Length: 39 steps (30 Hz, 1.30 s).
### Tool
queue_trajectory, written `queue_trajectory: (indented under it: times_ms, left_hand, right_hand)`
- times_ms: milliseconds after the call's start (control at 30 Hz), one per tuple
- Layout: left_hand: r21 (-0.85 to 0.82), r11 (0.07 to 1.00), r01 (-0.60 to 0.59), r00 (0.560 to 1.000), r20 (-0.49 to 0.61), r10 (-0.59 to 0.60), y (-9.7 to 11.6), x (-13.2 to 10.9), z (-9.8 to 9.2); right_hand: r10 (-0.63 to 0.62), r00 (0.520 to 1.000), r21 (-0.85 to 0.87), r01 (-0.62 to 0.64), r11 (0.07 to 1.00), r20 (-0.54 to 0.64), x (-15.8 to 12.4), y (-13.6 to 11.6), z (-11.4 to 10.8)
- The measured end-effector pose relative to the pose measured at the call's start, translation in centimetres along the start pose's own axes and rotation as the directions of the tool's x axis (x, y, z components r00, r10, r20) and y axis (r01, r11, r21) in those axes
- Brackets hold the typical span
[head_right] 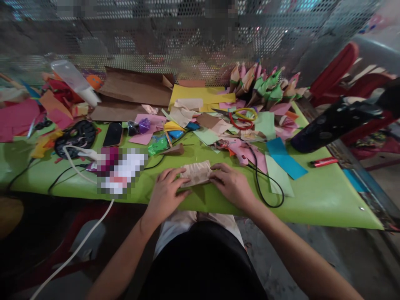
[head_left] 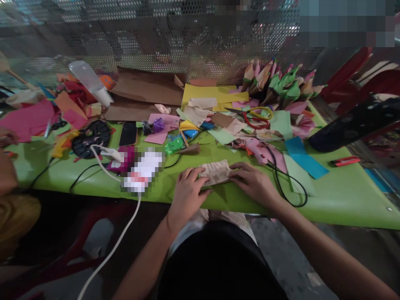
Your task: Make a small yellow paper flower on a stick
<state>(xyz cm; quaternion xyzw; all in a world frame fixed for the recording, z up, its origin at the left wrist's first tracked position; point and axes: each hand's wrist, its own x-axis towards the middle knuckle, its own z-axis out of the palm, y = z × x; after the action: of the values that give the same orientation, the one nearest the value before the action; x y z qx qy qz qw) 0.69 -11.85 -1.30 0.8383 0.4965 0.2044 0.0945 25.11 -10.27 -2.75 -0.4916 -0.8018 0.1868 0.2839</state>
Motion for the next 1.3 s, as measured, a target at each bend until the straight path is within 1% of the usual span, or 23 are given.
queue_trajectory:
  times_ms: [100,200,333,433,533,633,700,800,900,1000,1100,1167,1233,1300]
  left_hand:
    - [-0.015,1.0,0.012,1.0,-0.008,-0.012,-0.2,0.4,0.1]
    - [-0.003,0.998,0.069,0.998,-0.004,-0.069,-0.4,1.1,0.3]
    - [0.029,0.989,0.145,0.989,0.002,-0.145,-0.5,2.0,0.5]
    - [0.06,0.983,0.175,0.984,0.005,-0.176,-0.5,2.4,0.6]
    - [0.094,0.979,0.182,0.983,0.008,-0.184,-0.5,2.6,0.7]
    - [0.113,0.98,0.166,0.986,0.004,-0.168,-0.5,2.6,0.8]
    - [0.121,0.982,0.143,0.99,-0.003,-0.144,-0.6,2.5,0.8]
    - [0.112,0.989,0.098,0.995,0.002,-0.099,-0.7,2.3,0.4]
    - [0.076,0.995,0.062,0.997,0.037,-0.065,-0.9,2.0,0.0]
    - [0.06,0.997,0.048,0.997,0.065,-0.052,-1.2,2.1,-0.2]
    - [0.05,0.996,0.073,0.993,0.088,-0.077,-1.5,2.9,-0.2]
    - [0.036,0.994,0.106,0.986,0.123,-0.11,-1.7,3.6,-0.2]
    - [0.031,0.99,0.14,0.978,0.15,-0.143,-1.7,4.2,-0.2]
    - [0.048,0.987,0.151,0.976,0.152,-0.157,-1.8,4.7,-0.3]
  right_hand:
    - [0.012,0.998,0.019,-0.013,1.0,0.057,0.7,-0.2,-0.3]
    - [0.033,0.997,-0.039,-0.03,0.999,0.076,1.3,-0.2,-0.4]
    - [0.049,0.997,-0.157,-0.04,0.987,0.057,1.8,0.0,0.1]
    - [0.051,0.999,-0.201,-0.052,0.978,-0.011,2.0,0.0,0.4]
    - [-0.013,0.997,-0.156,0.0,0.988,-0.078,2.0,-0.2,0.3]
    - [-0.102,0.994,-0.073,0.099,0.992,-0.046,2.0,-0.4,0.2]
    - [-0.116,0.993,-0.081,0.115,0.99,-0.009,2.0,-0.2,0.2]
    - [-0.096,0.995,-0.128,0.099,0.987,0.035,2.1,0.0,0.2]
    - [-0.061,0.996,-0.111,0.067,0.991,0.064,2.4,0.0,0.0]
    - [0.007,0.998,-0.093,-0.001,0.996,0.063,2.7,-0.4,-0.1]
    - [0.107,0.994,-0.166,-0.099,0.981,0.039,3.2,-0.7,0.1]
    - [0.153,0.988,-0.233,-0.148,0.961,0.004,3.6,-0.7,0.4]
    - [0.154,0.988,-0.252,-0.154,0.955,-0.02,3.8,-0.5,0.6]
    - [0.119,0.993,-0.219,-0.118,0.969,-0.007,3.8,-0.4,0.8]
